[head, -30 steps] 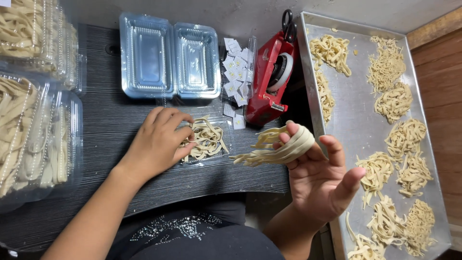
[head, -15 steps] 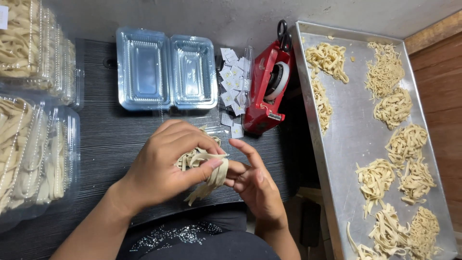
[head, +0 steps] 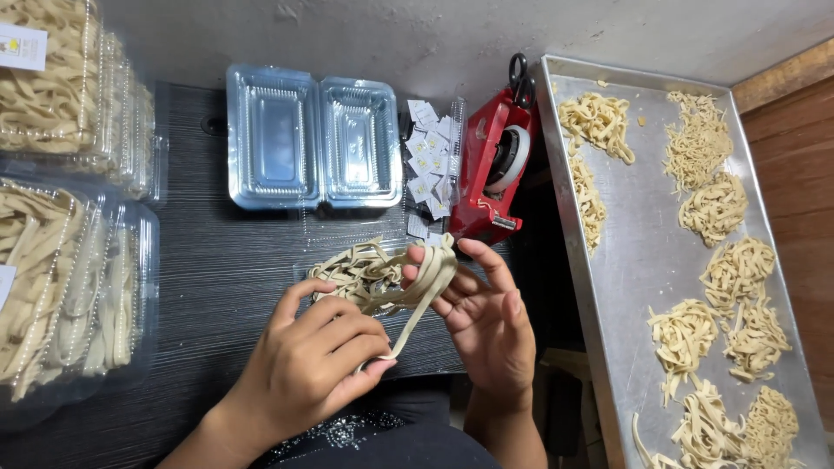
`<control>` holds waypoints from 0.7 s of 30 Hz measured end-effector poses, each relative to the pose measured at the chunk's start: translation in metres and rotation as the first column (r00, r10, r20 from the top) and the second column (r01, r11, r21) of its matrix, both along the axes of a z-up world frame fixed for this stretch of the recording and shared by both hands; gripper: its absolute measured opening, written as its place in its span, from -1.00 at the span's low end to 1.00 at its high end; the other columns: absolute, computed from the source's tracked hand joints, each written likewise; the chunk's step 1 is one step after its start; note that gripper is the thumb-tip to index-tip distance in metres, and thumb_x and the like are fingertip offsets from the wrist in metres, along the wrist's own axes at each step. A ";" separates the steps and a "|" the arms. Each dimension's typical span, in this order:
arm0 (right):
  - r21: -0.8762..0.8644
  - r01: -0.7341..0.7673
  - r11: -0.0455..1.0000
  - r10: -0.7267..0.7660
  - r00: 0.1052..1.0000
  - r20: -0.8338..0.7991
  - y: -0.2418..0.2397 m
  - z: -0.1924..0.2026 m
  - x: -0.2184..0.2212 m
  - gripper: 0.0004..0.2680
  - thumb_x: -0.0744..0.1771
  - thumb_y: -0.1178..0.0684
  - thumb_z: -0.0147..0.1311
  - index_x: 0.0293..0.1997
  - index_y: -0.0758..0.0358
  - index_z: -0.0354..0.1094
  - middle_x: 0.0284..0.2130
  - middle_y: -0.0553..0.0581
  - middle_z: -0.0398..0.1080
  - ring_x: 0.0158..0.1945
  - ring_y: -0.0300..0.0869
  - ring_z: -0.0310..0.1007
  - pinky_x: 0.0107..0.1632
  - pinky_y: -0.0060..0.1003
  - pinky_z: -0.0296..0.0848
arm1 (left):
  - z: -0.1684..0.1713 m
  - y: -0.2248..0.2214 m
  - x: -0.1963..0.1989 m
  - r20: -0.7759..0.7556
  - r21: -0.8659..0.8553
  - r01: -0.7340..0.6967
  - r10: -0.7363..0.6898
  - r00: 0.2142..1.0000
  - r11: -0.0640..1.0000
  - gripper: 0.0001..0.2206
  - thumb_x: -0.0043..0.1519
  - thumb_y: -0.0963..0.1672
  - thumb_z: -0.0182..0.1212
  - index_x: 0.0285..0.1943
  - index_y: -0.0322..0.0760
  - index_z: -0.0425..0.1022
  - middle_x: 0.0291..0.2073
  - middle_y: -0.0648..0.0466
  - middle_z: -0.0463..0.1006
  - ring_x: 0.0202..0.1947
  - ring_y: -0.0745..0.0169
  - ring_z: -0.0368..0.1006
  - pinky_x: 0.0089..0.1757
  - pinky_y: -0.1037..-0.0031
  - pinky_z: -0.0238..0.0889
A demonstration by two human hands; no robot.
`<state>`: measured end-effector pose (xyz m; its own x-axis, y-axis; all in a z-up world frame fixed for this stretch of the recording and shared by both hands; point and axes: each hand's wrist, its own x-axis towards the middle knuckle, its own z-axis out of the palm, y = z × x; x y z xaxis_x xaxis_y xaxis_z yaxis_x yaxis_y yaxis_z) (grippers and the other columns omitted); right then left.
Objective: The person places a small label on a clear plastic container filled with flat noodles, then picks up more noodles from a metal tray and arranges them inside the container. The person continues to fill the container with noodles by hand.
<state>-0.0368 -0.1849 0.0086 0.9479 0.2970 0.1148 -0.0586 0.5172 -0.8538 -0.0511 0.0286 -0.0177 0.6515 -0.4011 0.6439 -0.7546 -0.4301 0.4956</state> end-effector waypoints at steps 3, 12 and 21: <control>0.011 0.002 1.000 -0.002 0.999 0.039 -0.007 0.003 0.000 -0.58 0.41 -0.21 -0.02 0.30 0.31 0.07 0.20 0.71 0.12 0.25 0.35 0.24 0.33 0.13 0.20 | -0.021 0.003 -0.002 -0.102 0.098 -0.045 0.055 0.993 0.994 -0.75 0.01 -0.01 0.44 -0.24 -0.13 0.56 -0.25 0.17 0.57 -0.19 0.19 0.43 0.03 0.10 0.13; 0.072 0.073 0.995 -0.085 0.980 0.178 -0.049 -0.001 -0.011 -0.60 0.45 -0.22 -0.16 0.33 0.30 0.13 0.16 0.67 0.19 0.23 0.37 0.22 0.32 0.35 0.06 | -0.062 0.003 0.021 -0.143 0.382 -0.346 0.424 0.894 0.857 -0.70 0.12 0.03 0.27 -0.01 -0.05 0.54 -0.06 0.13 0.45 0.01 0.07 0.33 0.05 0.13 0.09; 0.065 0.168 0.984 -0.177 0.967 0.184 -0.070 -0.010 -0.019 -0.61 0.44 -0.23 -0.15 0.20 0.35 0.25 -0.03 0.51 0.39 0.12 0.32 0.34 0.09 0.30 0.36 | -0.097 -0.022 0.071 -0.009 0.380 -0.378 0.412 0.911 0.844 -0.80 0.07 -0.08 0.35 -0.13 -0.05 0.56 -0.15 0.13 0.45 -0.09 0.10 0.33 -0.02 0.25 0.07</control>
